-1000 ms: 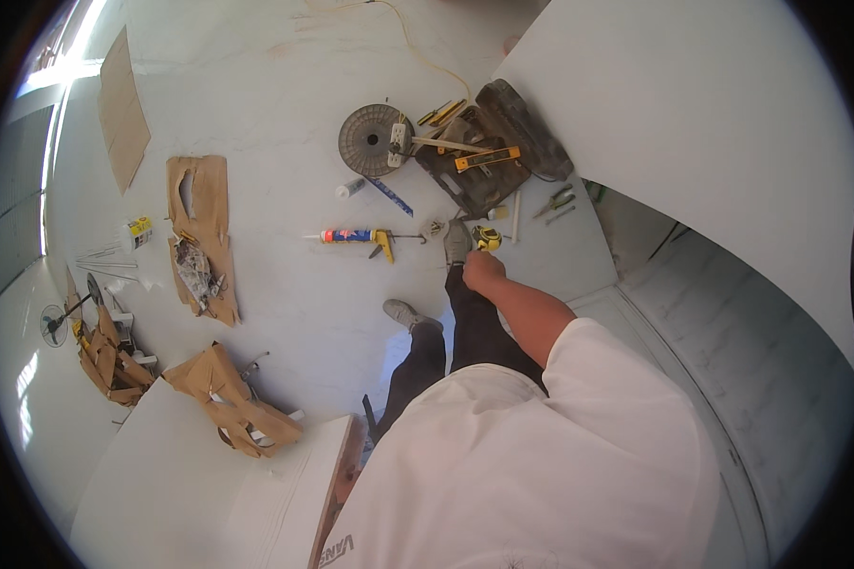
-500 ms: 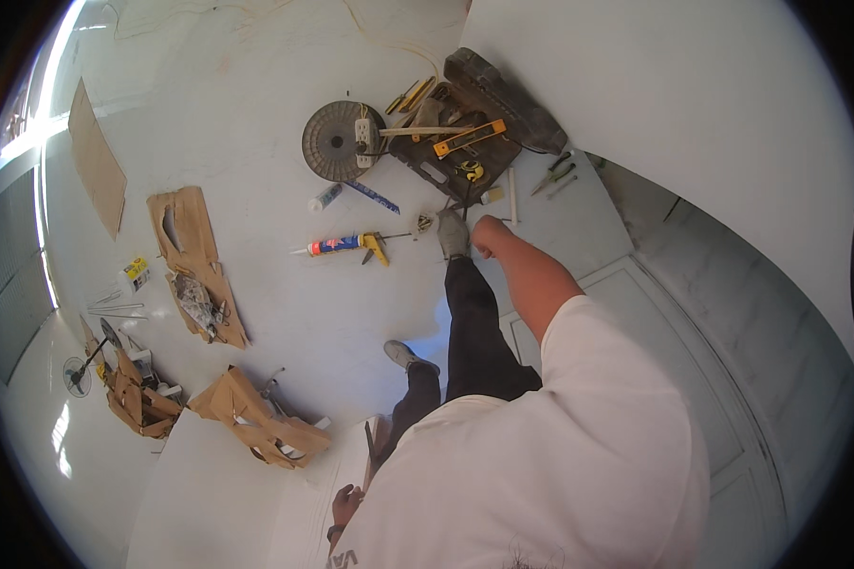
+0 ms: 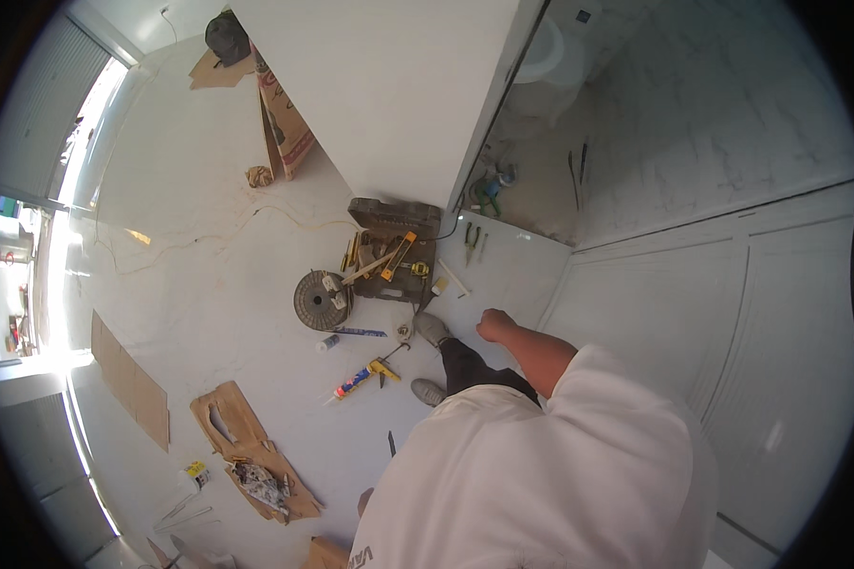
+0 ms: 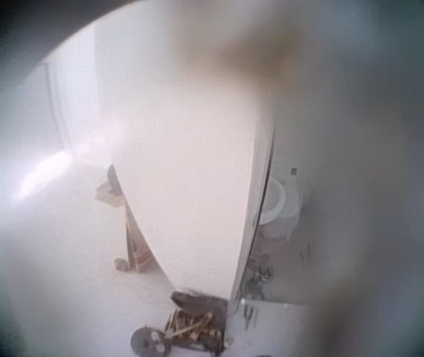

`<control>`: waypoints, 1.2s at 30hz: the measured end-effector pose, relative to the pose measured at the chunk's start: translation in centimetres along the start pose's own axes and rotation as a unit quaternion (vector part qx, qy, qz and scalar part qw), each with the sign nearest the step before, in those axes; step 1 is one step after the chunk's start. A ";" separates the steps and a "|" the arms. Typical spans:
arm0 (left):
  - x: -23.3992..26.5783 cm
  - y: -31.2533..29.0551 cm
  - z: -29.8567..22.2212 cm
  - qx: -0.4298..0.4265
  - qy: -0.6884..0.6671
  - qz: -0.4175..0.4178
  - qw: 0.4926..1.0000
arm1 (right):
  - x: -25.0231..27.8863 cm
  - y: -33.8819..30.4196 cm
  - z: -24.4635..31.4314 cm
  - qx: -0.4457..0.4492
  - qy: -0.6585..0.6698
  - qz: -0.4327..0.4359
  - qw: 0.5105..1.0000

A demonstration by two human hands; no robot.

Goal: The person installs a wall-mounted sink in a bathroom. They position the sink against the wall, connect the water supply lines, and use a power drill to secure the sink to the wall.

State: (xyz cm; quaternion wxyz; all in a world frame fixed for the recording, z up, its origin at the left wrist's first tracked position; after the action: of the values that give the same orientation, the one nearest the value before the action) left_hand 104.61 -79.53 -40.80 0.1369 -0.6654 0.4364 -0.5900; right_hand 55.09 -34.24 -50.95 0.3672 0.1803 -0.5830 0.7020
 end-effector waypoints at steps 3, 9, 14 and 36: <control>0.4 3.3 -0.6 -0.060 0.041 -0.005 0.997 | 1.7 -6.1 -4.8 -0.069 0.054 -0.048 0.995; 1.7 8.0 -5.0 -0.133 0.091 0.013 0.987 | 0.2 -17.0 -12.0 -0.192 0.129 0.033 0.972; 1.7 9.9 -11.1 -0.181 0.080 -0.012 0.980 | 1.7 -20.6 -18.1 -0.271 0.217 -0.047 0.937; -9.5 4.2 -44.4 -0.290 0.122 0.055 0.948 | 17.1 -3.8 -38.4 -0.327 0.341 -0.057 0.880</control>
State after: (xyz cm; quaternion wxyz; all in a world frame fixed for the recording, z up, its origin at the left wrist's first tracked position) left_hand 63.43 -60.15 -38.28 -0.0839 -0.5741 0.6379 -0.5065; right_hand 53.16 7.66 -46.52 0.6207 -0.1673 -0.6067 0.4676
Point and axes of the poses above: each hand's wrist, its own y-axis towards the middle knuckle, its own x-axis out of the back of the hand, z = x × y, the point moved 8 cm from there along y, towards the middle knuckle, and after that the axes turned 7 degrees about -z, right-handed, at the moved point
